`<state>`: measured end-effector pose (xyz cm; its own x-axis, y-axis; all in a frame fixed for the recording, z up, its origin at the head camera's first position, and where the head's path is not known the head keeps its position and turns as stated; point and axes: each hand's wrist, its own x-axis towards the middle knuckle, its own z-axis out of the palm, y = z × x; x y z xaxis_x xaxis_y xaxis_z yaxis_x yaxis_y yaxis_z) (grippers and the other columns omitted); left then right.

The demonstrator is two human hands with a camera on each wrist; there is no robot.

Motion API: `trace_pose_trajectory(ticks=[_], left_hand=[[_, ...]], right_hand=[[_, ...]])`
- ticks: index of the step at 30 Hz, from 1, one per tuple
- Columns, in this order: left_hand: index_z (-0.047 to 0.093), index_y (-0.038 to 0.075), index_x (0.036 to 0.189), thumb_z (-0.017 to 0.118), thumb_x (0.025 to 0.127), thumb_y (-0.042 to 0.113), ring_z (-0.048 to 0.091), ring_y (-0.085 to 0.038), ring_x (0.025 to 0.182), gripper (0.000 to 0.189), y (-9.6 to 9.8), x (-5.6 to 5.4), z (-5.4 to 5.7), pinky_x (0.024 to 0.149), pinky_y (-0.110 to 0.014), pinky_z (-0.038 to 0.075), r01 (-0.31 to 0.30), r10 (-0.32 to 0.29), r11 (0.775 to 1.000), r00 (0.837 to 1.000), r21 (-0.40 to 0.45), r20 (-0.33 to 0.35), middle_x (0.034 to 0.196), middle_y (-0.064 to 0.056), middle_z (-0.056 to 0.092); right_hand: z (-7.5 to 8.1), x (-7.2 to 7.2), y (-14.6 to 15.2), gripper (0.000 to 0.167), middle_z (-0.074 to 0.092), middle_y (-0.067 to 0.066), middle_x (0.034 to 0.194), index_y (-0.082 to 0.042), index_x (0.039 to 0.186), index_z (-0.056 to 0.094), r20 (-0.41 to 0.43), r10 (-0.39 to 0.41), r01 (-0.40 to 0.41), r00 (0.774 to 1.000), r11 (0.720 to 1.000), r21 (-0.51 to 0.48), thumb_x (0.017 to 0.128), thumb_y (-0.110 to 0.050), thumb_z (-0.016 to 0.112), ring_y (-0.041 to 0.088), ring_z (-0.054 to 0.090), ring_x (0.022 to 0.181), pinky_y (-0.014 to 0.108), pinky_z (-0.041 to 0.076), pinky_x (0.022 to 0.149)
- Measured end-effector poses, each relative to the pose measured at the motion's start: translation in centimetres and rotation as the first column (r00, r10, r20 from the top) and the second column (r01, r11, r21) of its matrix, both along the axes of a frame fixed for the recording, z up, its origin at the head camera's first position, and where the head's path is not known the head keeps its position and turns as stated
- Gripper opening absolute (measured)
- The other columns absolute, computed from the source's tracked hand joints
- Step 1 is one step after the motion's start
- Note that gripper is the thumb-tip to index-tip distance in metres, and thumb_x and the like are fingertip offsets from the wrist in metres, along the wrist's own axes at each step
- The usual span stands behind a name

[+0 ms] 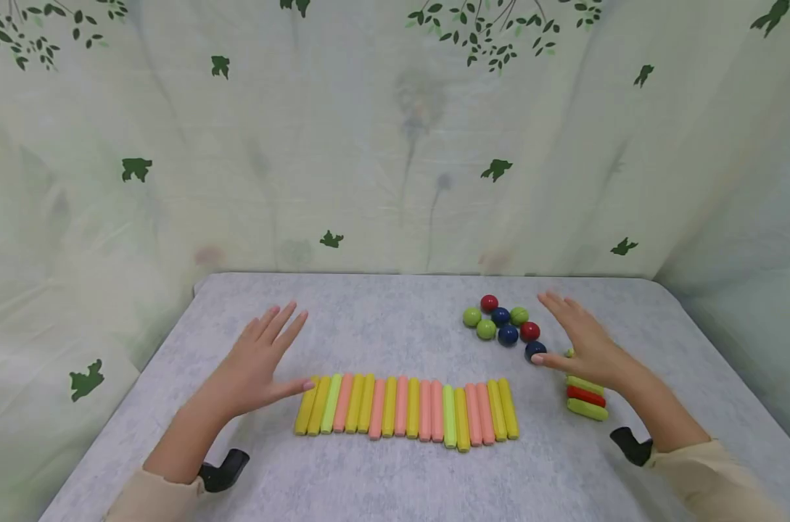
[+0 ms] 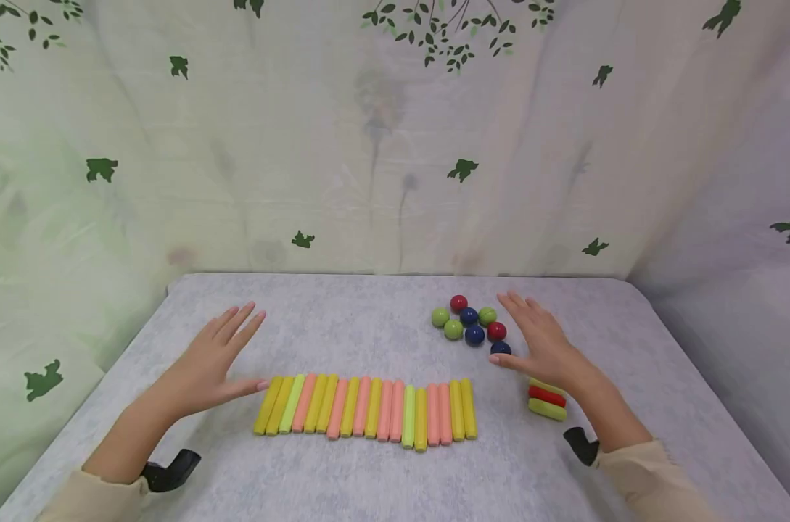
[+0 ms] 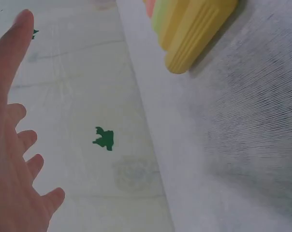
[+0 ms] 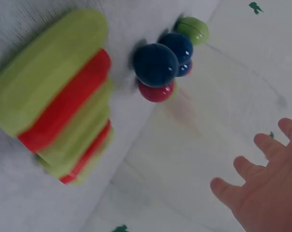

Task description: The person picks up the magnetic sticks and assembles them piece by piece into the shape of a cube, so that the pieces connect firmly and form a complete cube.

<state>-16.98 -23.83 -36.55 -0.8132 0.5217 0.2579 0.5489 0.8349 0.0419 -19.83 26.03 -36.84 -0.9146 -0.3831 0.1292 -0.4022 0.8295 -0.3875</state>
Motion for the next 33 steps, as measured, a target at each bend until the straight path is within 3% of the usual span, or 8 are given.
trace_pose_trajectory(ticks=[4,8,13,17,21,29,31,33], left_hand=[[0.012,0.011,0.145,0.060,0.077,0.056,0.017,-0.038,0.129,0.094,-0.4,0.7,-1.8,0.095,-0.058,0.022,-0.024,0.010,0.992,0.994,0.128,0.106,0.147,-0.014,0.013],[0.013,0.009,0.144,0.060,0.083,0.042,0.025,-0.040,0.124,0.084,-0.3,1.6,-3.8,0.091,-0.059,0.029,-0.079,0.007,0.963,0.963,0.259,0.269,0.143,-0.018,0.017],[0.015,0.003,0.142,0.059,0.087,0.018,0.044,-0.032,0.106,0.073,0.6,2.3,-5.7,0.079,-0.041,0.044,-0.233,0.029,0.911,0.859,0.339,0.512,0.135,-0.022,0.024],[0.022,-0.001,0.139,0.059,0.083,0.007,0.046,-0.019,0.086,0.068,1.5,2.4,-6.0,0.066,-0.030,0.042,-0.374,0.091,0.865,0.773,0.335,0.627,0.125,-0.018,0.036],[0.033,-0.002,0.134,0.061,0.075,0.002,0.044,-0.018,0.075,0.066,2.4,2.3,-5.7,0.059,-0.029,0.041,-0.454,0.150,0.837,0.727,0.306,0.670,0.108,-0.015,0.045],[0.040,0.000,0.129,0.065,0.075,0.006,0.047,-0.017,0.066,0.059,3.0,2.3,-4.5,0.052,-0.029,0.041,-0.522,0.301,0.830,0.715,0.196,0.631,0.088,-0.009,0.053],[0.040,-0.003,0.128,0.064,0.077,0.006,0.049,-0.018,0.069,0.057,2.9,2.3,-4.2,0.053,-0.029,0.042,-0.530,0.317,0.823,0.727,0.203,0.609,0.092,-0.010,0.053],[0.043,-0.006,0.126,0.063,0.079,0.005,0.051,-0.019,0.073,0.052,2.9,2.4,-3.7,0.056,-0.030,0.044,-0.523,0.320,0.819,0.758,0.237,0.568,0.097,-0.012,0.053]], right_hand=[[-1.4,-0.5,0.0,0.089,0.018,0.021,0.144,-0.010,0.143,0.015,0.113,-0.014,0.026,0.994,0.994,-0.105,0.078,-0.037,0.069,0.043,0.018,0.127,0.064,0.023,0.091],[-2.8,-0.8,0.0,0.075,0.027,0.022,0.139,-0.006,0.140,0.025,0.207,-0.040,0.071,0.978,0.986,-0.148,0.081,-0.030,0.067,0.043,0.029,0.121,0.061,0.031,0.088],[-4.1,-1.2,0.0,0.057,0.039,0.024,0.131,-0.004,0.133,0.039,0.241,-0.050,0.081,0.969,0.990,-0.119,0.084,-0.018,0.064,0.042,0.040,0.113,0.054,0.040,0.084],[-4.9,-1.4,-0.2,0.047,0.045,0.023,0.125,-0.003,0.126,0.047,0.234,-0.044,0.069,0.971,0.992,-0.102,0.083,-0.012,0.065,0.039,0.045,0.109,0.050,0.042,0.083],[-5.3,-1.6,-0.4,0.042,0.049,0.021,0.120,-0.003,0.121,0.052,0.235,-0.055,0.071,0.970,0.996,-0.060,0.082,-0.009,0.065,0.034,0.050,0.101,0.045,0.046,0.080],[-4.6,-1.4,-0.6,0.042,0.052,0.018,0.115,-0.005,0.120,0.052,0.271,-0.102,0.115,0.957,0.993,-0.035,0.082,-0.013,0.066,0.028,0.054,0.091,0.041,0.049,0.075],[-4.1,-1.1,-0.7,0.043,0.053,0.017,0.115,-0.005,0.122,0.051,0.270,-0.108,0.129,0.957,0.990,-0.060,0.083,-0.015,0.066,0.027,0.054,0.090,0.040,0.049,0.073],[-3.4,-0.9,-1.0,0.045,0.054,0.017,0.114,-0.005,0.124,0.049,0.258,-0.105,0.135,0.960,0.986,-0.099,0.083,-0.016,0.065,0.028,0.054,0.091,0.039,0.050,0.073]])
